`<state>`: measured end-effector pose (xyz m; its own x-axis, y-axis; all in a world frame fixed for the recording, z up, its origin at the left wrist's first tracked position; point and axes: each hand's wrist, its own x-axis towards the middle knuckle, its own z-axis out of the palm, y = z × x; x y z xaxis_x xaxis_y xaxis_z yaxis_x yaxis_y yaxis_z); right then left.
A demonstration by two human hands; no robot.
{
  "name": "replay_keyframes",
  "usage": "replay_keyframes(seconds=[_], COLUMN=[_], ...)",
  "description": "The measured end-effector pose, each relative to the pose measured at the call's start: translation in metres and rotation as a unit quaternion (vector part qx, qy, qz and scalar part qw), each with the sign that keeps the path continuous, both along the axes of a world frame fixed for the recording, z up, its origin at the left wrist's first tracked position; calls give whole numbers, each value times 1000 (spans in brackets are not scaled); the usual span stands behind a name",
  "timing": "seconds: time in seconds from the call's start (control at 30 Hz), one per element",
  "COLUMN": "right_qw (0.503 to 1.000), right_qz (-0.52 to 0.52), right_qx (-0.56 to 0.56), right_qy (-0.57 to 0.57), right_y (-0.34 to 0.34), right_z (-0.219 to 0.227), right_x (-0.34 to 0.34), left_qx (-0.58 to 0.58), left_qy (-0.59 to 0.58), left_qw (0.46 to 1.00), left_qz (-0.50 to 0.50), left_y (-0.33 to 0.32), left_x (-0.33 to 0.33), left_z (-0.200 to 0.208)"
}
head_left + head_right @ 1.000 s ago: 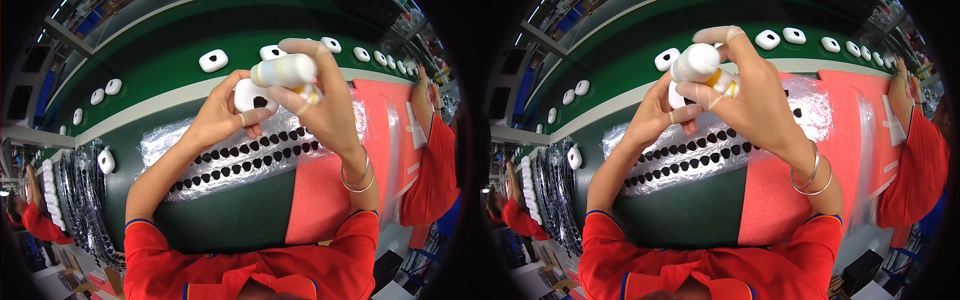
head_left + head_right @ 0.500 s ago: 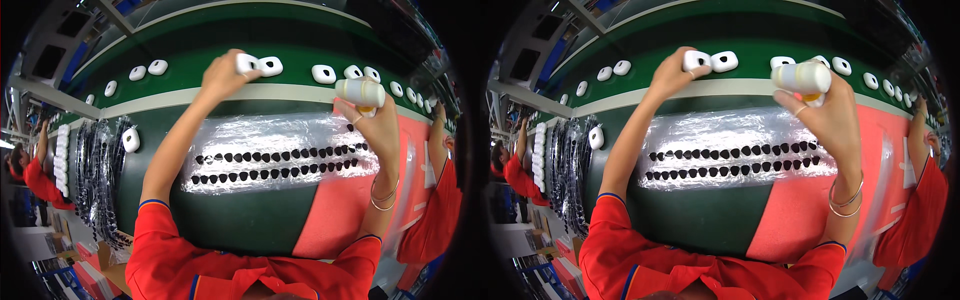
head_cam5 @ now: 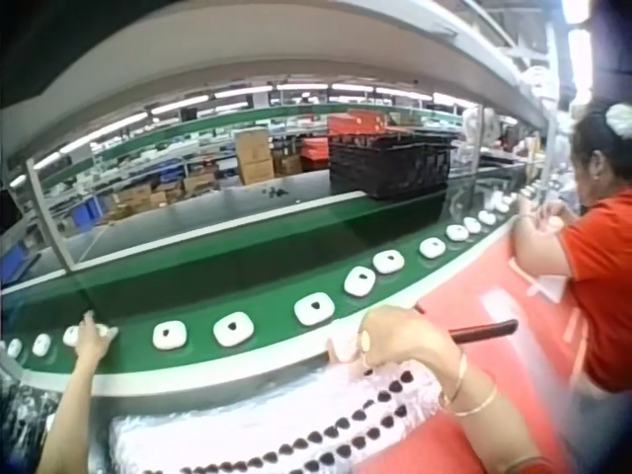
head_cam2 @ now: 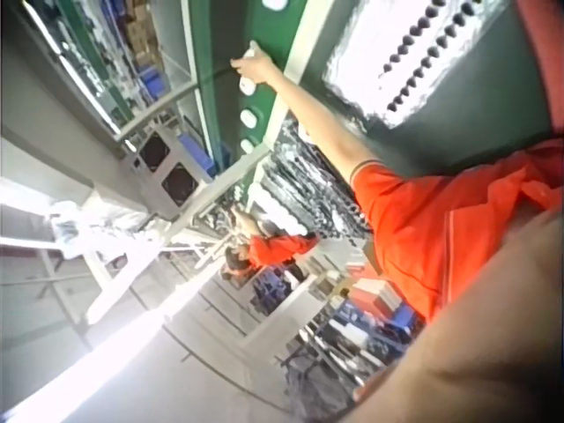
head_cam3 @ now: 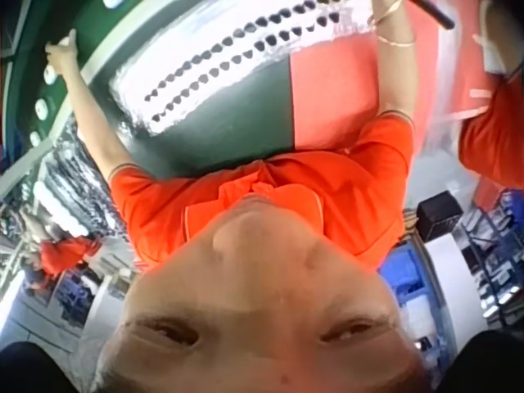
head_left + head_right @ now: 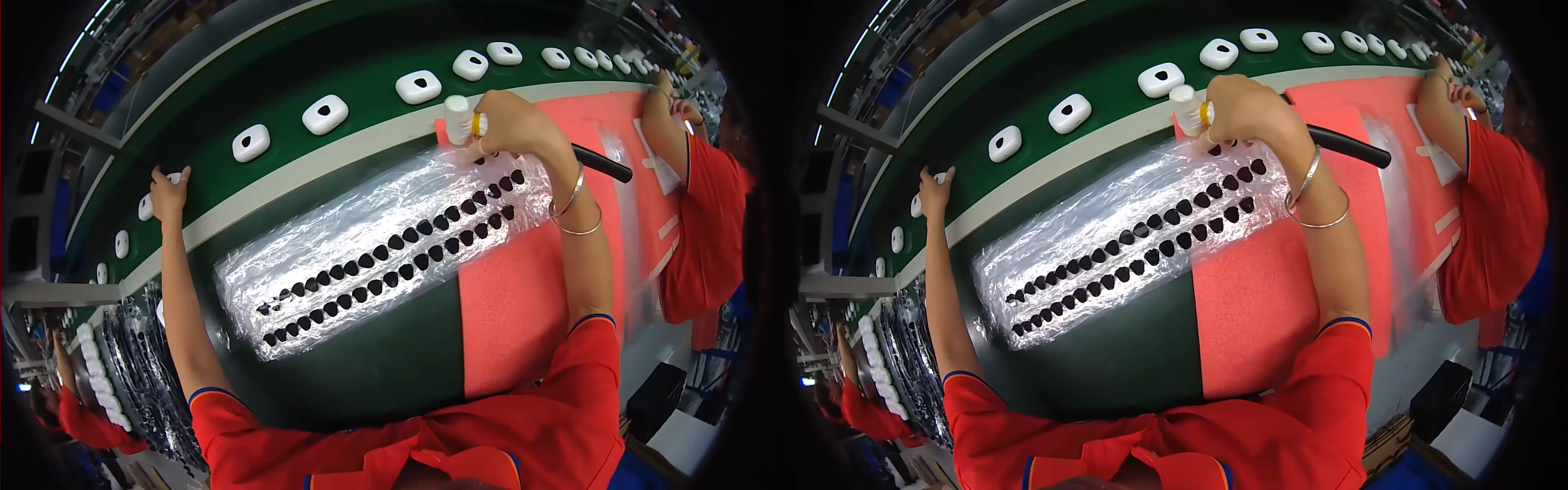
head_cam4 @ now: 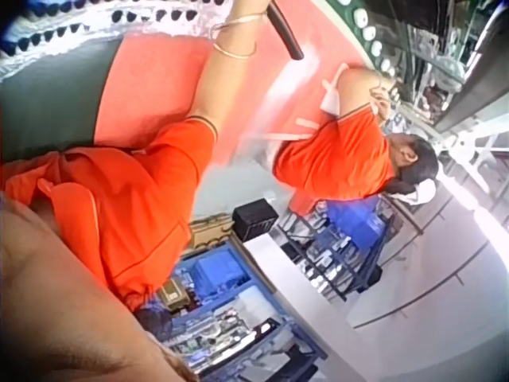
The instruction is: Assembling small white plastic components on an industrial production line.
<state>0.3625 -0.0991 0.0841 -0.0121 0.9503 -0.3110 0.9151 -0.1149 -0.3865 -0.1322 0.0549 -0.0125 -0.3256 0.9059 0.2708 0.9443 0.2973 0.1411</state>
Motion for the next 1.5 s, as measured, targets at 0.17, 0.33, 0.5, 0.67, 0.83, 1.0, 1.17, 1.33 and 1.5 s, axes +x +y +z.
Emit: replay_keyframes(seconds=[0.17,0.33,0.5,0.67,0.83,1.0,1.17,1.33,1.5], right_qw=[998,979,957,934,922,930,926,930,889], right_qz=[42,-16,-6,-16,69,82,42,82,105], right_qx=[-15,118,140,100,207,190,145,178,301], right_qy=[44,167,254,342,320,303,345,311,329], right_y=[-1,-15,-27,-43,-47,-49,-50,-51,-53], right_z=[4,23,29,31,15,12,17,14,15], right_x=[8,-10,-43,-74,-85,-92,-94,-93,-94], left_qx=[58,-2,-120,-239,-199,-211,-238,-225,-213], left_qy=[-568,-809,-784,-758,-674,-693,-726,-703,-710], left_qw=[811,525,506,508,591,561,528,551,551], left_qz=[-125,-263,-339,-332,-395,-400,-369,-389,-383], left_y=[-25,-64,-116,-162,-187,-193,-194,-191,-182], left_x=[48,121,194,227,237,237,237,235,227], left_z=[23,47,65,67,66,75,77,78,77])
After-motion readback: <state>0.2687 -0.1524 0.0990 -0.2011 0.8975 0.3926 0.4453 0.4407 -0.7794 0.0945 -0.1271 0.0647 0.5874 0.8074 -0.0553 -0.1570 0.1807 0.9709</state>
